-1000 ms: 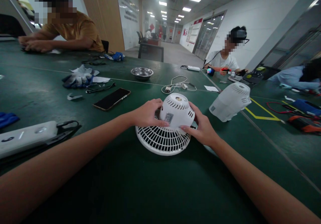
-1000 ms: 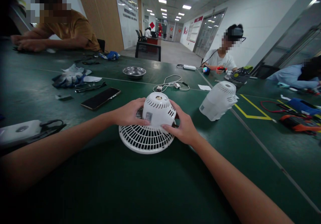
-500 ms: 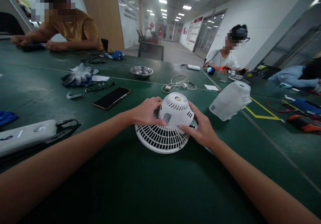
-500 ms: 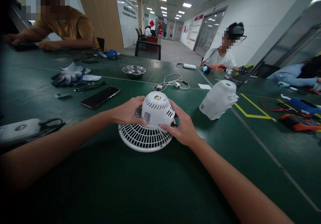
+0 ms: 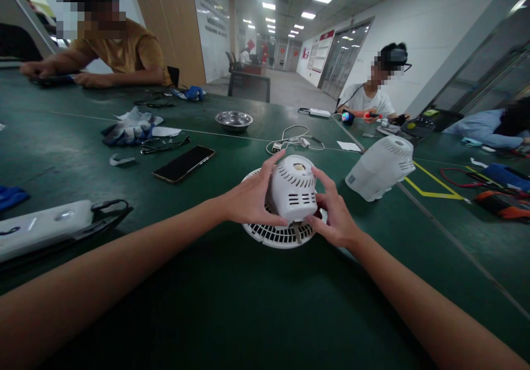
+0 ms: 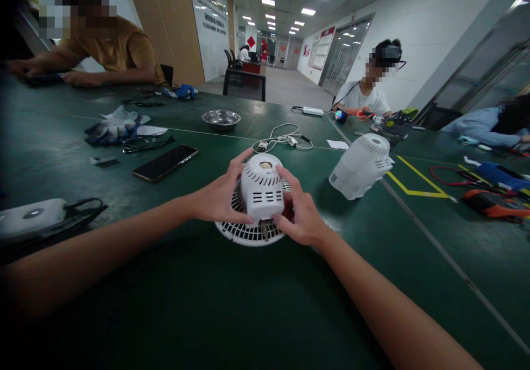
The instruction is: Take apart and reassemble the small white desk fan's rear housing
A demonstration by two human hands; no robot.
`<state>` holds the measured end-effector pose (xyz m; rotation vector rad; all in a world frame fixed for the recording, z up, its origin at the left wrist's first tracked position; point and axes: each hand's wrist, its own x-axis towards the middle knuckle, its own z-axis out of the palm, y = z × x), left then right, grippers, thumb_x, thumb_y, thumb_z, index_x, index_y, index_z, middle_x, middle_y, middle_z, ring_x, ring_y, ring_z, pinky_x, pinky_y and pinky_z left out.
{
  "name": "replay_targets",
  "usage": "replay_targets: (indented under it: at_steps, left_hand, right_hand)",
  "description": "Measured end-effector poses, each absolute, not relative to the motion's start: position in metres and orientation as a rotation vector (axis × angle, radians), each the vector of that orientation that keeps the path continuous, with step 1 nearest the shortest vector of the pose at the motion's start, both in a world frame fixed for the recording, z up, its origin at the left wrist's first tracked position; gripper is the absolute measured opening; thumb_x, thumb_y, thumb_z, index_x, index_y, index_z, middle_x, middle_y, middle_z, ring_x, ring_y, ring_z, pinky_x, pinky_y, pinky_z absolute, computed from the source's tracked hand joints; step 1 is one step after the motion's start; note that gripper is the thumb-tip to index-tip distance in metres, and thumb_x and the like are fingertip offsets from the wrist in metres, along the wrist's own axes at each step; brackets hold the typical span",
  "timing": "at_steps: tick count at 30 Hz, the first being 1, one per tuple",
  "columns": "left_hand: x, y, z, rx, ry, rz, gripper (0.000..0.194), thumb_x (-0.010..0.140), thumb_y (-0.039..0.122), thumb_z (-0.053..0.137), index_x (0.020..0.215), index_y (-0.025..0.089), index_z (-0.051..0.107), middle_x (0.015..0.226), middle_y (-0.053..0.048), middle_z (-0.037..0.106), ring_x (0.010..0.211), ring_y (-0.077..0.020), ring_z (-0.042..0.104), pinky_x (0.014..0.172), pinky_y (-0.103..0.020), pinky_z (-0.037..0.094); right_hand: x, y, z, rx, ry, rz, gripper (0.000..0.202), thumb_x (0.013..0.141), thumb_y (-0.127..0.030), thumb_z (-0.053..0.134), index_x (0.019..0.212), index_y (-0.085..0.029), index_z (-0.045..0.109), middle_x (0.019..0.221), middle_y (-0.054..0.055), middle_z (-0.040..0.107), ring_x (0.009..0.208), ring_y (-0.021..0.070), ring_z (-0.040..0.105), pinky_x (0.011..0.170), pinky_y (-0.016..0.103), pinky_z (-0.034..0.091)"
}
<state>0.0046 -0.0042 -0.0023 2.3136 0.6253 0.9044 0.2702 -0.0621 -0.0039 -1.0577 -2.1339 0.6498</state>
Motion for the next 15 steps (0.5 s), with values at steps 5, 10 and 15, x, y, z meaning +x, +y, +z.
replay_targets:
  at_steps: [5, 10, 15]
  left_hand:
    - [0.015, -0.010, -0.009, 2.389, 0.575, 1.015, 0.142, 0.069, 0.054, 0.092, 0.169, 0.030, -0.007, 0.171, -0.024, 0.026, 0.146, -0.0498, 0.045, 0.119, -0.068, 0.039]
    - [0.010, -0.003, -0.013, 2.430, 0.515, 1.082, 0.133, 0.067, 0.050, 0.093, 0.166, 0.033, 0.007, 0.166, -0.021, 0.035, 0.139, -0.0472, 0.053, 0.113, -0.065, 0.046]
    - [0.007, -0.002, -0.016, 2.425, 0.526, 1.081, 0.122, 0.067, 0.050, 0.092, 0.162, 0.034, 0.017, 0.159, -0.018, 0.043, 0.128, -0.0426, 0.060, 0.106, -0.061, 0.052]
  right_hand:
    - [0.271, -0.062, -0.005, -0.999, -2.082, 0.753, 0.100, 0.085, -0.037, 0.072, 0.167, -0.035, 0.015, 0.085, 0.001, 0.072, 0.062, 0.0230, 0.066, 0.056, 0.041, 0.058]
    - [0.268, -0.061, -0.005, -0.945, -2.066, 0.842, 0.099, 0.084, -0.027, 0.074, 0.164, -0.037, 0.017, 0.078, -0.004, 0.065, 0.060, 0.0198, 0.065, 0.053, 0.034, 0.056]
    - [0.266, -0.063, -0.001, -0.983, -2.078, 0.823, 0.101, 0.080, -0.020, 0.075, 0.164, -0.037, 0.021, 0.075, -0.006, 0.063, 0.058, 0.0172, 0.062, 0.052, 0.031, 0.054]
